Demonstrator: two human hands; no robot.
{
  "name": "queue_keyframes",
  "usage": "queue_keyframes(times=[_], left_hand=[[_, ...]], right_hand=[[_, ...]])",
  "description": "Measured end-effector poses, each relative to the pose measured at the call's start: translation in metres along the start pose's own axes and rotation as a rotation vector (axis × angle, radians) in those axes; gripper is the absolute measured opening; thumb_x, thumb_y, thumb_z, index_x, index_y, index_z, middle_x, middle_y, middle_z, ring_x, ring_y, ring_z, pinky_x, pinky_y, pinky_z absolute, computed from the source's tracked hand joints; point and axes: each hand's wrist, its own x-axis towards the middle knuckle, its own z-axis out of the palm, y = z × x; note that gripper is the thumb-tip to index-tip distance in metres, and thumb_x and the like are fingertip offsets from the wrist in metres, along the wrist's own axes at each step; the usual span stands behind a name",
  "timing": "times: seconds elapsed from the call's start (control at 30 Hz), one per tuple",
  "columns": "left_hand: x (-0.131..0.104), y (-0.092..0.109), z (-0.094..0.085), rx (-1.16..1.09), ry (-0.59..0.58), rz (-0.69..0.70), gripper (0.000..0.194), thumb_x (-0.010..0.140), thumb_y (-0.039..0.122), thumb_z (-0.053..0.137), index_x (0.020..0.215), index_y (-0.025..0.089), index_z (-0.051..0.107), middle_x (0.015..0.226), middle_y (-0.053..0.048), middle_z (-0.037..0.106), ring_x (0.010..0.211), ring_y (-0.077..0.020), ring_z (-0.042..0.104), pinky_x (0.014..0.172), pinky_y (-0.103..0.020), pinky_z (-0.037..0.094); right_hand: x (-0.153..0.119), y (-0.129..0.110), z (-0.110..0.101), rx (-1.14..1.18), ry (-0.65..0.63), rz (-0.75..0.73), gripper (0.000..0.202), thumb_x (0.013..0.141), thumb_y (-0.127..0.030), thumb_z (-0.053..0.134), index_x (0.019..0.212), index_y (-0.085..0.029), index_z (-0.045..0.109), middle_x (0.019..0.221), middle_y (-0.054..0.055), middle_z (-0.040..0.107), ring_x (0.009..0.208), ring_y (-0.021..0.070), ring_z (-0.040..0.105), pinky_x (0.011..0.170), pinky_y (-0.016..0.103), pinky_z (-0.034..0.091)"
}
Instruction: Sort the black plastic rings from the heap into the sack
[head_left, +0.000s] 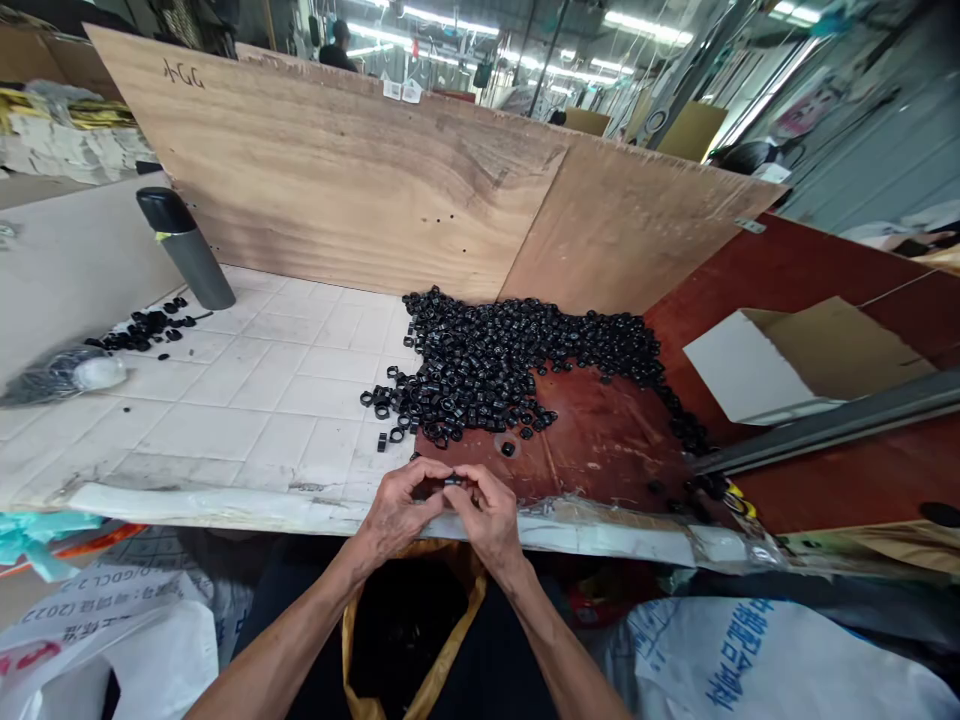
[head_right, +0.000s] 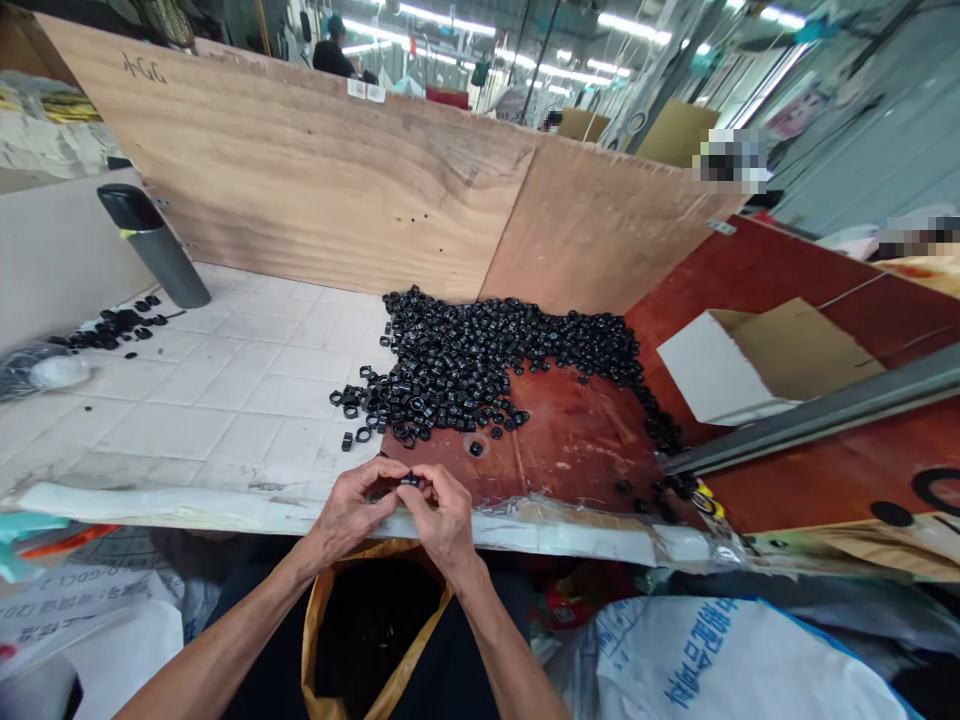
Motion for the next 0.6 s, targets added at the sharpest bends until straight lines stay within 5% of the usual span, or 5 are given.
queue_keyframes(times=[0.1, 0.27, 0.37, 0.47, 0.6], left_hand=[[-0.026, 0.005, -0.003, 0.013, 0.009, -0.047, 0.026, 0.085, 0.009, 0.063, 0.108, 0.019, 0.071, 0.104, -0.006, 0.074, 0.095, -0.0174, 0.072, 0.087, -0.029, 0.059], [-0.065, 0.008, -0.004, 0.007, 0.033, -0.088, 0.032, 0.085, 0.007, 0.059, 0.110, 0.021, 0.072, 0.109, -0.005, 0.074, 0.099, -0.0171, 0.073, 0.088, -0.028, 0.059], [-0.074, 0.008, 0.000, -0.093, 0.080, -0.180, 0.028, 0.085, 0.010, 0.061, 0.108, 0.021, 0.072, 0.108, -0.005, 0.074, 0.094, -0.0165, 0.074, 0.085, -0.027, 0.061], [-0.076, 0.006, 0.003, -0.179, 0.128, -0.258, 0.026, 0.084, 0.014, 0.063, 0.107, 0.019, 0.072, 0.107, -0.005, 0.074, 0.087, -0.0156, 0.074, 0.083, -0.027, 0.062], [-0.079, 0.002, 0.003, -0.203, 0.153, -0.295, 0.025, 0.082, 0.016, 0.065, 0.106, 0.018, 0.073, 0.106, -0.005, 0.074, 0.084, -0.0148, 0.074, 0.082, -0.027, 0.062]], right_hand=[[-0.025, -0.009, 0.001, 0.032, -0.113, 0.047, 0.022, 0.098, -0.033, 0.058, 0.109, -0.019, 0.071, 0.077, 0.002, 0.066, 0.060, 0.0148, 0.062, 0.057, 0.025, 0.051], [-0.052, -0.015, 0.012, -0.189, -0.121, 0.039, 0.039, 0.102, -0.032, 0.051, 0.066, -0.019, 0.062, 0.056, -0.002, 0.054, 0.051, 0.0123, 0.051, 0.055, 0.024, 0.042], [-0.059, -0.019, 0.015, -0.170, -0.097, 0.055, 0.023, 0.101, -0.032, 0.052, 0.097, -0.017, 0.069, 0.069, 0.001, 0.064, 0.057, 0.0137, 0.057, 0.058, 0.024, 0.047], [-0.062, -0.023, 0.015, -0.106, -0.104, 0.021, 0.028, 0.099, -0.032, 0.056, 0.120, -0.016, 0.066, 0.084, 0.005, 0.070, 0.066, 0.0161, 0.064, 0.062, 0.026, 0.052], [-0.061, -0.025, 0.015, -0.151, -0.111, 0.028, 0.032, 0.101, -0.031, 0.053, 0.077, -0.018, 0.069, 0.061, 0.000, 0.060, 0.053, 0.0131, 0.055, 0.057, 0.025, 0.048]])
